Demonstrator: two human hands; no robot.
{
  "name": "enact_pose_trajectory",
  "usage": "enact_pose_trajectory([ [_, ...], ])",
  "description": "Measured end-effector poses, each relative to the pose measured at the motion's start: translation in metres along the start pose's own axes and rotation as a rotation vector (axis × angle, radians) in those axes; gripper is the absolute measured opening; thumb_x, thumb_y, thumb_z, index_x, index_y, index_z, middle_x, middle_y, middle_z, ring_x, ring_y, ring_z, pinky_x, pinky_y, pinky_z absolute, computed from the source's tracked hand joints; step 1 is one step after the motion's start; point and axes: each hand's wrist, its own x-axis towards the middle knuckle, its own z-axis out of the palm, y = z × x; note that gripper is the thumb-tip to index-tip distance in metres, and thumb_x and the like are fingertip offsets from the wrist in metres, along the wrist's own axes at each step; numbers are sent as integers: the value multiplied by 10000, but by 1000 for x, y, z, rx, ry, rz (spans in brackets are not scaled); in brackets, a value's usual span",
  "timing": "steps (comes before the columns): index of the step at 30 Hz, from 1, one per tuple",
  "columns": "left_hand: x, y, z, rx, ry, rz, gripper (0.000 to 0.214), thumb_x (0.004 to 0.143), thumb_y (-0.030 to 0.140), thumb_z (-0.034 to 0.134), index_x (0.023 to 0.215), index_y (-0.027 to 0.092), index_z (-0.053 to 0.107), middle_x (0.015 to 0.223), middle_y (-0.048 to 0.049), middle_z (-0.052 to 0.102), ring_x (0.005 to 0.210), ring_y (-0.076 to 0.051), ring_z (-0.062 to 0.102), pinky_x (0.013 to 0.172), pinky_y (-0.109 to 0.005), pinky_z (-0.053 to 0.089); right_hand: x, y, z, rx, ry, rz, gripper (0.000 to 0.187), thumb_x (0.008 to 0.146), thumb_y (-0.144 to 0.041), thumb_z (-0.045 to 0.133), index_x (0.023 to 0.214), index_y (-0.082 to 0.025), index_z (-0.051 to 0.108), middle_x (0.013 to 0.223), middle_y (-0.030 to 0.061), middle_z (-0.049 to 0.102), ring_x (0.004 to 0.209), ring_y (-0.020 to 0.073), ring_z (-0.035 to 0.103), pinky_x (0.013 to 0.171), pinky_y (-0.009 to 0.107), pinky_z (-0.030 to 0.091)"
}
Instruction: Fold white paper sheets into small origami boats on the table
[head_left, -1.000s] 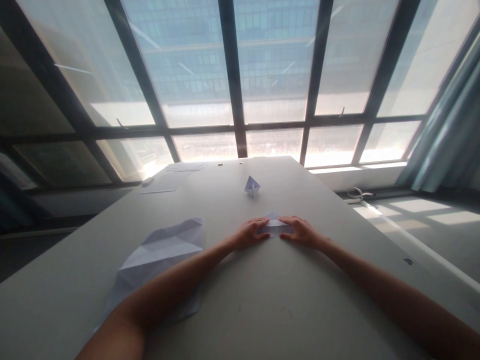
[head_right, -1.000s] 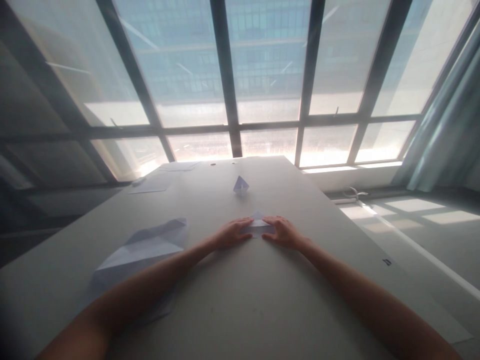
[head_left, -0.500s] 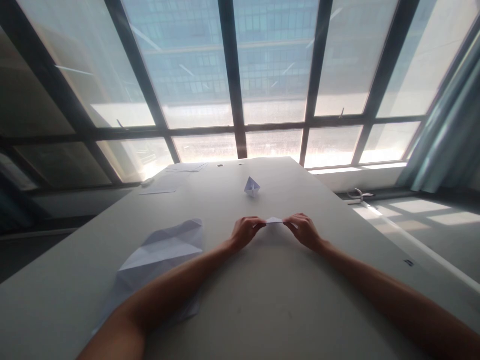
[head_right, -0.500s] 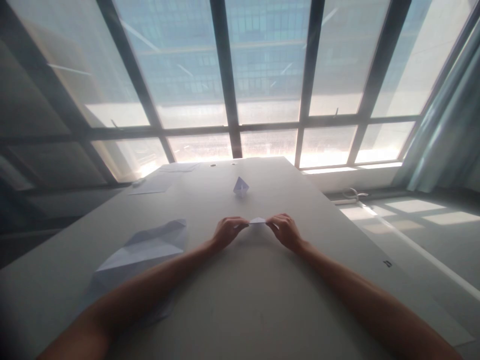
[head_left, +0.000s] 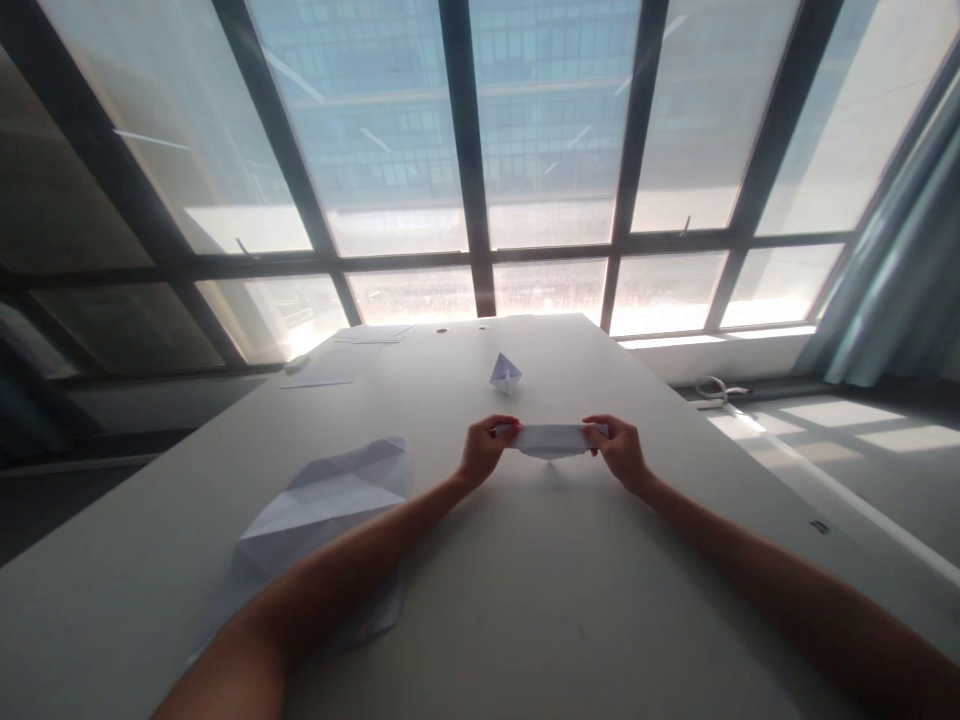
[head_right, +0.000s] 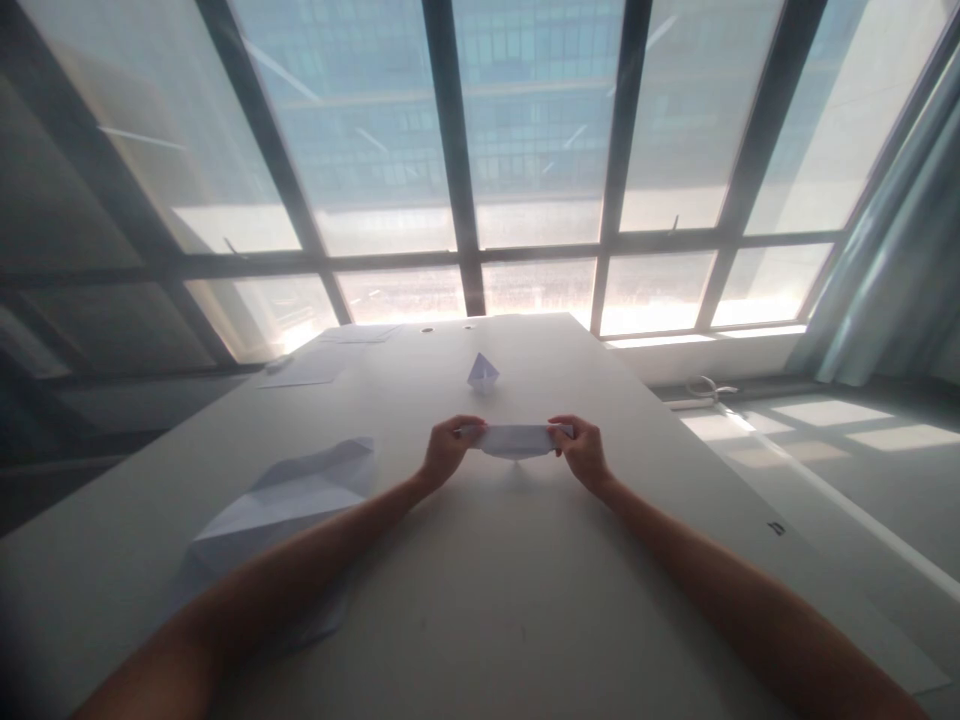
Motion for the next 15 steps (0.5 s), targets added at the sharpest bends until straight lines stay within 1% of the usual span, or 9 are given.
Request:
enact_pose_trajectory([
  [2,1,-4,0,-16,-63,-59,201,807,310,720,905,139,758,1040,-106,741,712,-178,701,627,-300,596,1,3,0,10,-27,63,389,711,-453,730,914,-121,726,505,-7,606,426,136,527,409,242,409],
  [4,2,-8,-1,83,-98,-53,155,797,275,720,869,145,765,1162,-122,698,695,-152,690,638,-296,599,2,6,1,-11,-51,119,408,688,-464,738,899,-114,727,474,-9,589,405,128,502,389,232,378],
  [6,3,-12,-2,215,-103,-13,103,786,227,715,831,156,776,1150,-115,693,695,-137,678,678,-288,595,1,7,1,-30,-52,156,405,676,-470,741,872,-116,729,461,-8,581,402,126,493,384,228,364],
  [8,4,-16,-3,267,-92,10,108,798,210,692,831,164,784,1102,-108,702,721,-143,677,713,-285,588,2,7,0,-20,-32,174,396,670,-469,746,855,-120,727,484,0,597,413,125,503,391,229,373],
  [10,6,-17,-3,237,-62,13,140,816,232,676,871,164,785,1101,-106,701,721,-146,673,706,-284,583,2,6,-1,9,-18,176,397,670,-464,750,869,-122,726,515,5,616,425,123,515,403,231,389],
  [13,6,-18,-4,148,-27,14,214,819,311,697,948,162,779,1152,-112,692,720,-149,666,683,-277,569,2,5,-1,50,-18,152,438,669,-470,759,922,-114,725,546,14,637,449,132,545,428,241,424],
  [15,6,-17,-3,62,-48,-25,321,795,374,734,1019,146,767,1102,-118,713,725,-160,668,672,-281,562,3,6,0,63,-4,127,479,663,-485,766,952,-107,722,564,23,649,468,146,567,446,257,450],
])
